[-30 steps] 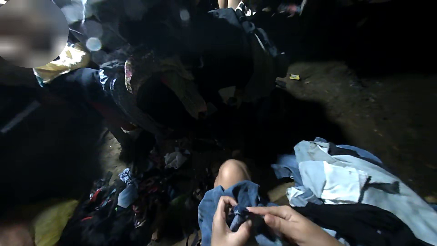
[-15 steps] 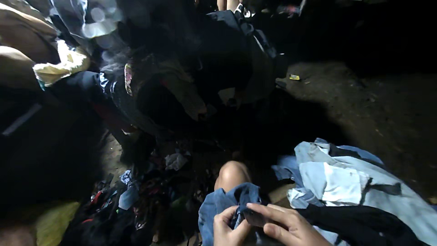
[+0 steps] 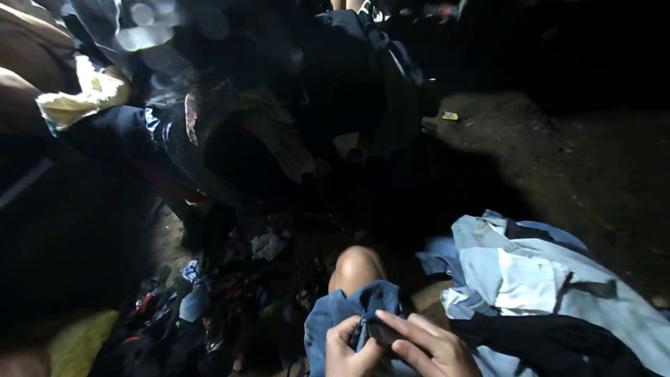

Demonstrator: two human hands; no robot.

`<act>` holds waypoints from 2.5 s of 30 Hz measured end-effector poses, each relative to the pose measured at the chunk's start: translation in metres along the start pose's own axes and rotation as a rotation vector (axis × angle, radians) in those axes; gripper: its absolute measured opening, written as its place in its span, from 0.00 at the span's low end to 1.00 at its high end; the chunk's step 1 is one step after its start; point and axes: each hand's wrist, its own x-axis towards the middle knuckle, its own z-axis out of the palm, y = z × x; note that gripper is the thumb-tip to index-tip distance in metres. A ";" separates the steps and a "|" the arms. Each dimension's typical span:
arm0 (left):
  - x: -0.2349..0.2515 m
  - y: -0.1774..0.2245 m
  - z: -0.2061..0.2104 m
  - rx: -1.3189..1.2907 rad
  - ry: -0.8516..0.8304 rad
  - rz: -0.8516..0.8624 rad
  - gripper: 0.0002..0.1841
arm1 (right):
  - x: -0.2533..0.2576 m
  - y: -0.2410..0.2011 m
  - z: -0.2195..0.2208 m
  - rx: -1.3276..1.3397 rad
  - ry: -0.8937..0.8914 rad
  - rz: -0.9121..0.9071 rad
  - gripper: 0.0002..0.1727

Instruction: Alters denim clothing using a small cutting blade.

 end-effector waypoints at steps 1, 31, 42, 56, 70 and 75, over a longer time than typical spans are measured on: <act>0.001 0.001 -0.002 0.008 -0.012 -0.019 0.07 | 0.002 -0.001 -0.006 0.171 -0.079 0.077 0.19; -0.007 0.000 0.009 0.003 -0.001 0.011 0.06 | -0.014 0.003 -0.001 -0.093 0.034 0.052 0.25; -0.003 0.005 0.014 -0.003 0.075 -0.102 0.05 | -0.009 0.008 -0.023 0.075 -0.114 0.229 0.23; -0.004 0.004 0.012 0.015 0.065 -0.036 0.04 | 0.035 0.010 -0.014 -0.015 0.124 -0.270 0.14; -0.005 0.006 0.009 0.027 0.098 -0.050 0.05 | 0.030 0.011 -0.026 0.269 -0.144 0.245 0.15; -0.004 0.006 0.009 0.004 0.067 -0.035 0.04 | 0.009 0.013 -0.044 0.060 -0.186 0.141 0.44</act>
